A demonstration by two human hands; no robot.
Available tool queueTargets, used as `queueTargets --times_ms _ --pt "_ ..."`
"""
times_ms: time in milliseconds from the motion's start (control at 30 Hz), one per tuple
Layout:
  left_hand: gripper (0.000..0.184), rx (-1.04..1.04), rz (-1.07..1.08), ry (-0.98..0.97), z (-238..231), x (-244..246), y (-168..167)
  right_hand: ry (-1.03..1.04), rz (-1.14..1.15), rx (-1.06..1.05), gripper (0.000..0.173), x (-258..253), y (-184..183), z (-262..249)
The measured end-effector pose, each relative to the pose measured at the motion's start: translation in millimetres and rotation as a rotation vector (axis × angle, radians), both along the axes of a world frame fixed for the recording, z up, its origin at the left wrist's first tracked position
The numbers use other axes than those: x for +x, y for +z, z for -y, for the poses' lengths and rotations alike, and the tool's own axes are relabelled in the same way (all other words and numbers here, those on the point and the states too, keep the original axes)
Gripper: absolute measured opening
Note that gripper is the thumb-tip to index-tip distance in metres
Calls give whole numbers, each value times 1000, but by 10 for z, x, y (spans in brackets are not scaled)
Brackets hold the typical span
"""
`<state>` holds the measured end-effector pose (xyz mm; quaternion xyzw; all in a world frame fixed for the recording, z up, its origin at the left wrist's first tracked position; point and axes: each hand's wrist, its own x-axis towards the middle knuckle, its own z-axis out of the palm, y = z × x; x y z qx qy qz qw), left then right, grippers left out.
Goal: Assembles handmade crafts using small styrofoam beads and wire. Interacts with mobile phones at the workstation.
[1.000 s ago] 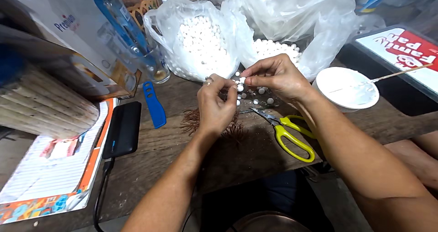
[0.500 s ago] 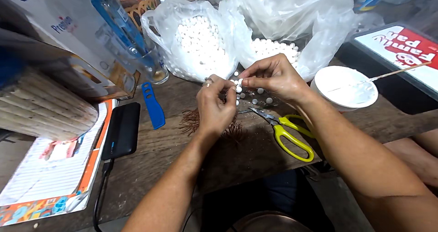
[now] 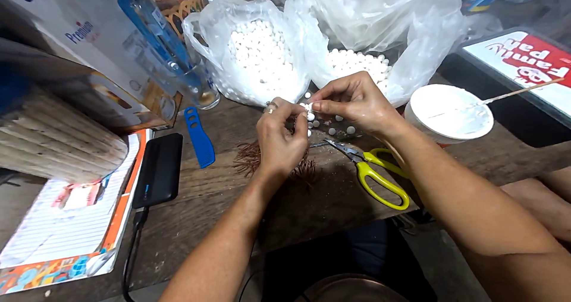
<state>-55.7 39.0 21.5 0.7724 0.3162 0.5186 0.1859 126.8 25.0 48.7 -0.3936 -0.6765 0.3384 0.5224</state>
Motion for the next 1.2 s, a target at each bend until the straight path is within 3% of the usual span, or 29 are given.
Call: queueTargets --times_ms 333,900,1100,1200 --pt "9 -3 -36 2 29 -24 25 -18 -17 -13 7 -25 -27 -3" --pt "8 -93 103 -35 23 19 46 -66 -2 22 6 -9 20 -2" --pt "11 -68 145 -38 -17 49 9 -108 162 97 7 34 23 33" --pt "12 -34 61 39 -6 45 35 -139 235 141 8 44 23 43"
